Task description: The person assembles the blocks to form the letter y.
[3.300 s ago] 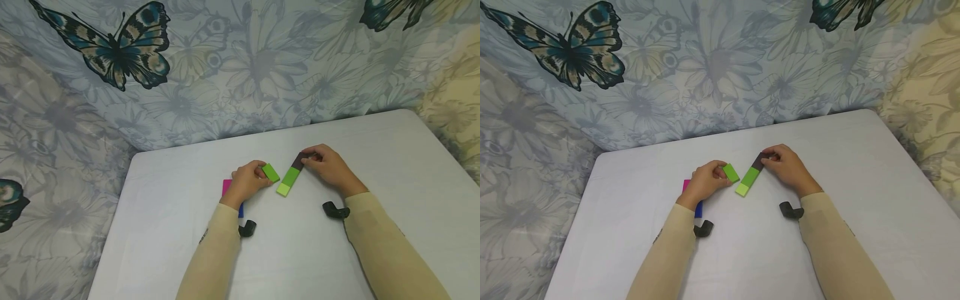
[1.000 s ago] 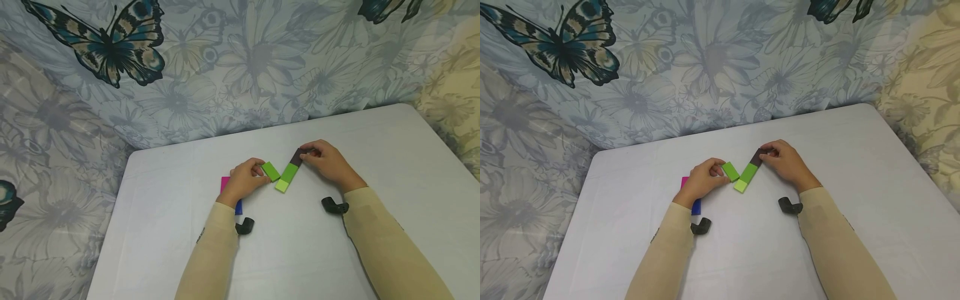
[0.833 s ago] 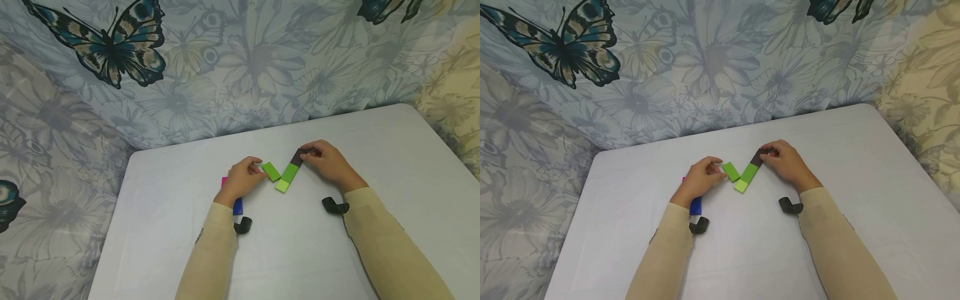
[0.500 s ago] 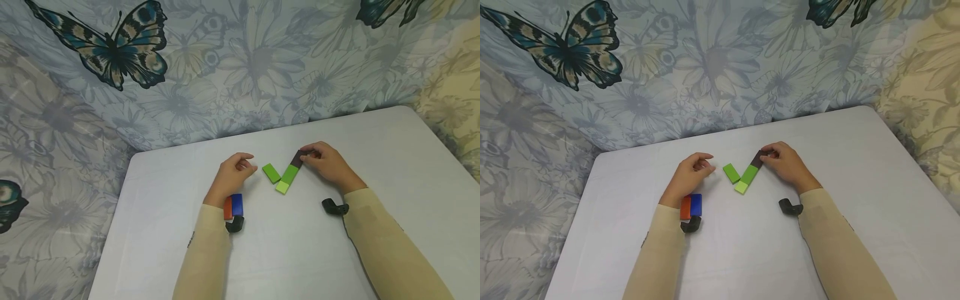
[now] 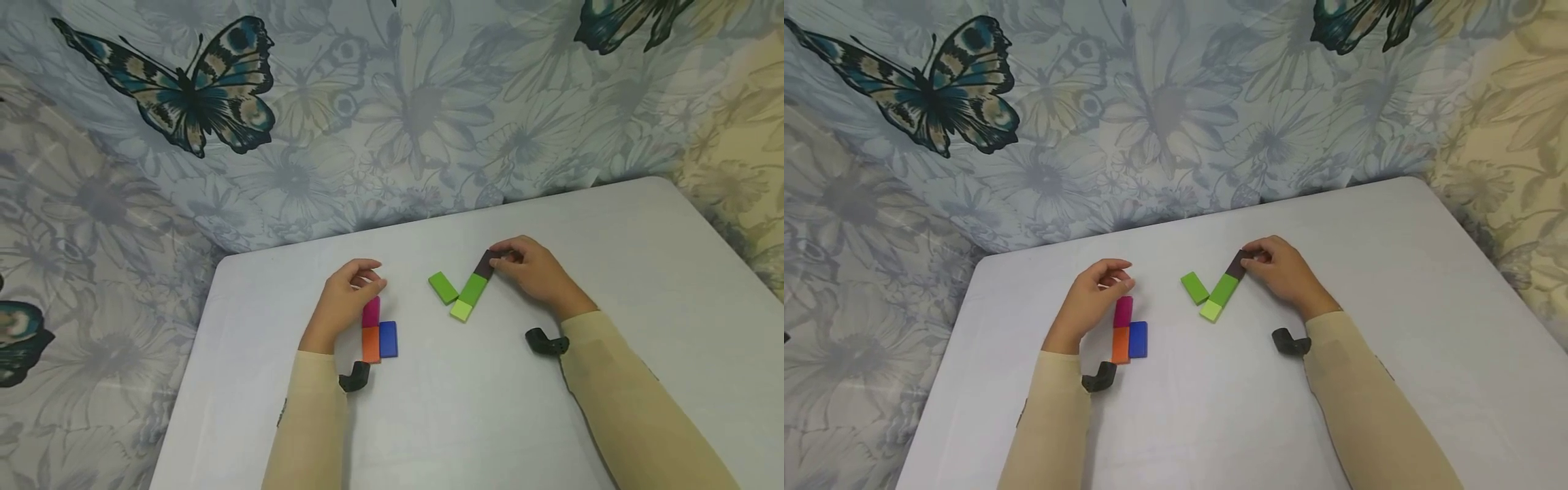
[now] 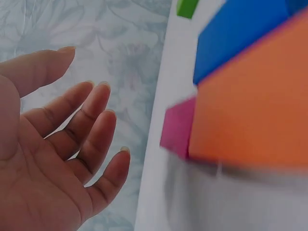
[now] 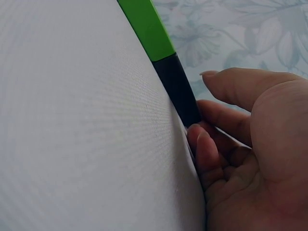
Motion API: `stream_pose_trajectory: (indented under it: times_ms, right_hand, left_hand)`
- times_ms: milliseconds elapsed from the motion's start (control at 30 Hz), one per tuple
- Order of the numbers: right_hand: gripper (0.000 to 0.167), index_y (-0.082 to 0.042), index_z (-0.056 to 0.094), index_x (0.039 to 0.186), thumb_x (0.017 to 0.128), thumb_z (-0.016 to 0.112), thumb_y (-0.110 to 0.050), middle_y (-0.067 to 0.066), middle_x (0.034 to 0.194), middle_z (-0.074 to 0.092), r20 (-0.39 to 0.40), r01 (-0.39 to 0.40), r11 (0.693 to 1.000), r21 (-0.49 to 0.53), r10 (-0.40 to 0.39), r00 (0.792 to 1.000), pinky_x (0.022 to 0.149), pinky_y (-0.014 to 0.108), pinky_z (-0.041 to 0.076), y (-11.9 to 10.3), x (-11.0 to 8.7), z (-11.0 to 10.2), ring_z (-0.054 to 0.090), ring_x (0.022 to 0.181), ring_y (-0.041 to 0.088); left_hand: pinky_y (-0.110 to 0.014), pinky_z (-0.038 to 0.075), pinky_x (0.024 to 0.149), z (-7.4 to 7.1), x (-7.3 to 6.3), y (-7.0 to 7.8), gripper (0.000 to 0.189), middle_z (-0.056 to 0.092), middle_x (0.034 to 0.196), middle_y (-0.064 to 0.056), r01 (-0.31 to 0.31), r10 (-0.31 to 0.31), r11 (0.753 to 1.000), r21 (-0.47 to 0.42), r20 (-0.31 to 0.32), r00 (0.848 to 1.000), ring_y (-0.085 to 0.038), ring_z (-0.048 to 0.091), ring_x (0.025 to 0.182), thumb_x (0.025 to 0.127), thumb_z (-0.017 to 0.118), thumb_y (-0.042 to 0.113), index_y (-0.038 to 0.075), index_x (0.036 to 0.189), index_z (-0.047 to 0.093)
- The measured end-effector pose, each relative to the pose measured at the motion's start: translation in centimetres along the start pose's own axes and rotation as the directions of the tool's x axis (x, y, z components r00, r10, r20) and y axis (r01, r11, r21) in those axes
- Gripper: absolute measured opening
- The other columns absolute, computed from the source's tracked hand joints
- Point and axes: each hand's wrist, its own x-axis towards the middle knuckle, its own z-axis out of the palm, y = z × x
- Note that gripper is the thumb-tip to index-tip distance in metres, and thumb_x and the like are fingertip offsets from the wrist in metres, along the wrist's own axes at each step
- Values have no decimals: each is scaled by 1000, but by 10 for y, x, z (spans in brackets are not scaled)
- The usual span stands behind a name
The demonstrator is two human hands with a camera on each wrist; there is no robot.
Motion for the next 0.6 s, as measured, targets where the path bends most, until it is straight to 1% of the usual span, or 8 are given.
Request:
stream_pose_trajectory:
  times_ms: [67,167,300,400,467,600]
  right_hand:
    - [37,-1,70,137,108,70,-24,17,122,61,-2,0,1000,-5,0,1000,91,47,42,1,1,0,54,104,31]
    - [38,0,70,137,108,70,-25,17,120,61,-4,4,1000,-10,-4,1000,90,47,42,2,1,0,53,104,31]
    - [37,-1,70,136,108,71,-25,17,120,62,-10,10,1000,-12,-10,1000,90,47,42,4,1,0,53,103,31]
    - [37,-1,70,136,108,71,-25,16,120,62,-10,8,1000,-8,-8,1000,90,47,42,4,1,0,53,103,31]
    - [38,-1,70,137,108,70,-26,16,121,62,-5,7,1000,-4,-7,1000,90,47,42,4,1,0,54,104,31]
    - [38,-2,70,137,108,71,-26,16,122,62,-1,4,1000,-5,-4,1000,91,47,42,3,0,-1,54,105,30]
  left_hand:
    - [-46,55,91,-6,-2,-5,41,70,114,0,42,-42,999,13,1,999,-23,64,110,102,78,26,12,140,71]
    - [-48,55,92,-13,-4,-13,42,69,118,-1,105,-105,994,31,6,994,-24,62,114,102,78,26,14,141,70]
    - [-51,54,97,-16,-5,-26,45,68,126,-1,162,-165,986,43,54,985,-26,61,120,100,79,27,16,143,69]
    - [-53,52,102,-15,-7,-35,47,67,134,0,183,-187,982,46,94,978,-27,60,126,98,80,25,19,143,69]
    - [-54,49,105,-15,-8,-40,48,66,137,1,186,-191,981,52,113,975,-26,58,130,97,82,24,22,142,69]
    - [-55,45,110,-17,-10,-49,50,64,139,3,153,-160,986,61,150,976,-24,55,133,95,82,21,27,143,70]
